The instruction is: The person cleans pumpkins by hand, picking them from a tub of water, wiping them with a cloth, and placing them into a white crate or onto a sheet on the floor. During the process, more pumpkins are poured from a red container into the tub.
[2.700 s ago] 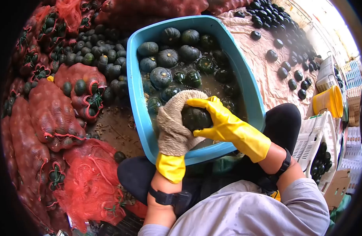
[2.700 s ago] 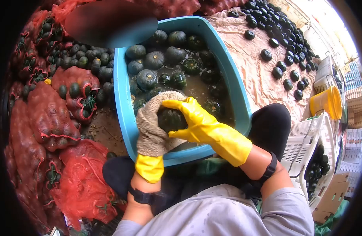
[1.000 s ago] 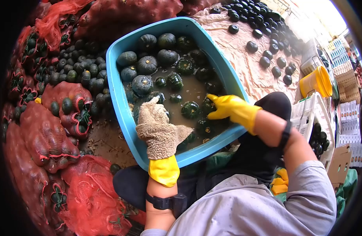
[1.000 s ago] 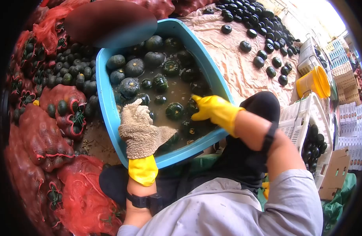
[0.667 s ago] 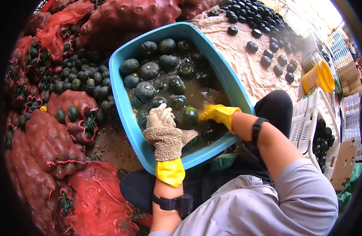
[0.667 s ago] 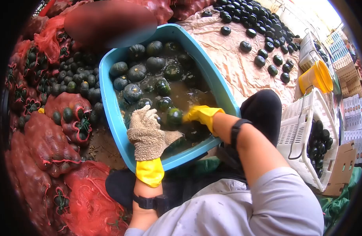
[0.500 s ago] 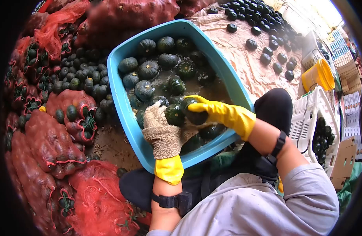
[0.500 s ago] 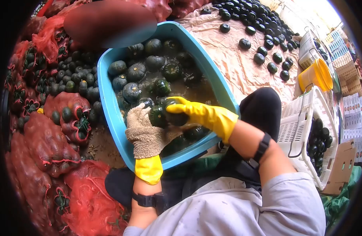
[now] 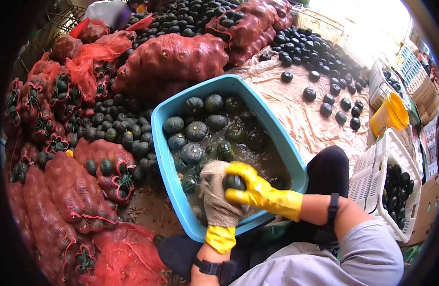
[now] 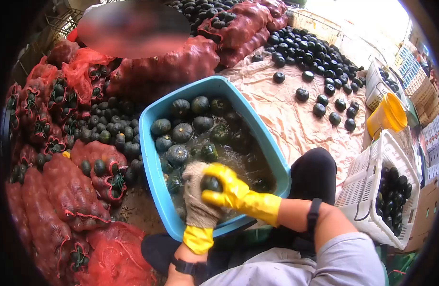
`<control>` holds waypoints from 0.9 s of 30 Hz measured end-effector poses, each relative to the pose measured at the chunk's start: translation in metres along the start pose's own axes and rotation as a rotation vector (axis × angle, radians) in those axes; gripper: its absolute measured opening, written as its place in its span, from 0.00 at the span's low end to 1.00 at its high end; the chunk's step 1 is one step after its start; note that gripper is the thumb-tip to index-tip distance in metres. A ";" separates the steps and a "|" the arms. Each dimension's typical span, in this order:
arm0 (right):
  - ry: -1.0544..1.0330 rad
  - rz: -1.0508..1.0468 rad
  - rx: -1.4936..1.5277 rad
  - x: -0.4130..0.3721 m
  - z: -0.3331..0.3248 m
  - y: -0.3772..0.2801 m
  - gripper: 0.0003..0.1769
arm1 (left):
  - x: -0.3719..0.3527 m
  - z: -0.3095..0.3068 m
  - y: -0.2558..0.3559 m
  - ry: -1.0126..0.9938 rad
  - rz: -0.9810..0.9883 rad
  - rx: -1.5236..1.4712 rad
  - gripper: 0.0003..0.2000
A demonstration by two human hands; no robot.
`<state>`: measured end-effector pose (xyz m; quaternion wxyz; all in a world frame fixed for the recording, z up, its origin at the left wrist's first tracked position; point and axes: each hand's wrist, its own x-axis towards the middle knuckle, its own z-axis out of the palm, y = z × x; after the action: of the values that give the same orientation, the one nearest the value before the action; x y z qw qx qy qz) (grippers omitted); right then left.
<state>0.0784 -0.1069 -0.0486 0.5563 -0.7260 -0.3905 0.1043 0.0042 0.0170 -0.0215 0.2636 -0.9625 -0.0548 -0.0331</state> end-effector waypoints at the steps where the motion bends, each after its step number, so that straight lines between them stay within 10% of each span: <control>1: 0.162 0.026 -0.104 0.012 0.001 0.018 0.39 | 0.000 -0.007 0.016 -0.062 0.030 -0.157 0.32; 2: 0.406 0.247 -0.153 0.026 0.002 -0.001 0.36 | 0.002 -0.019 0.011 -0.015 0.090 -0.253 0.31; 6: -0.214 0.104 0.160 -0.004 -0.009 -0.032 0.39 | 0.004 -0.027 -0.012 0.181 0.088 -0.838 0.29; 8: -0.157 0.122 0.174 0.016 -0.026 -0.031 0.33 | 0.000 -0.031 0.000 0.407 -0.140 -1.324 0.31; 10: 0.112 0.062 -0.043 0.034 -0.008 -0.004 0.26 | -0.011 -0.046 -0.002 0.444 -0.287 -1.253 0.27; 15: 0.008 -0.231 -0.122 0.005 0.006 -0.036 0.22 | -0.014 -0.015 -0.025 0.103 -0.138 -1.287 0.28; 17: -0.092 0.535 0.612 0.006 -0.011 -0.067 0.23 | -0.012 0.003 -0.007 0.250 -0.138 -1.276 0.30; 19: 0.377 0.410 0.711 0.008 0.026 -0.041 0.30 | -0.006 0.005 0.005 0.356 -0.125 -1.071 0.36; 21: 0.410 0.031 0.322 0.012 0.033 0.006 0.37 | -0.002 0.011 0.005 0.382 -0.226 -1.300 0.35; 24: -0.310 0.107 -0.214 0.025 -0.020 -0.033 0.49 | -0.008 0.029 -0.006 0.435 -0.417 -1.628 0.35; 27: -0.388 0.421 0.138 0.024 -0.028 -0.041 0.44 | -0.027 0.023 -0.020 0.227 -0.338 -1.418 0.40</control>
<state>0.0923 -0.1071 0.0050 0.4853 -0.7181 -0.3225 0.3806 -0.0241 0.0439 -0.0339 -0.4265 -0.8709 -0.1403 -0.1999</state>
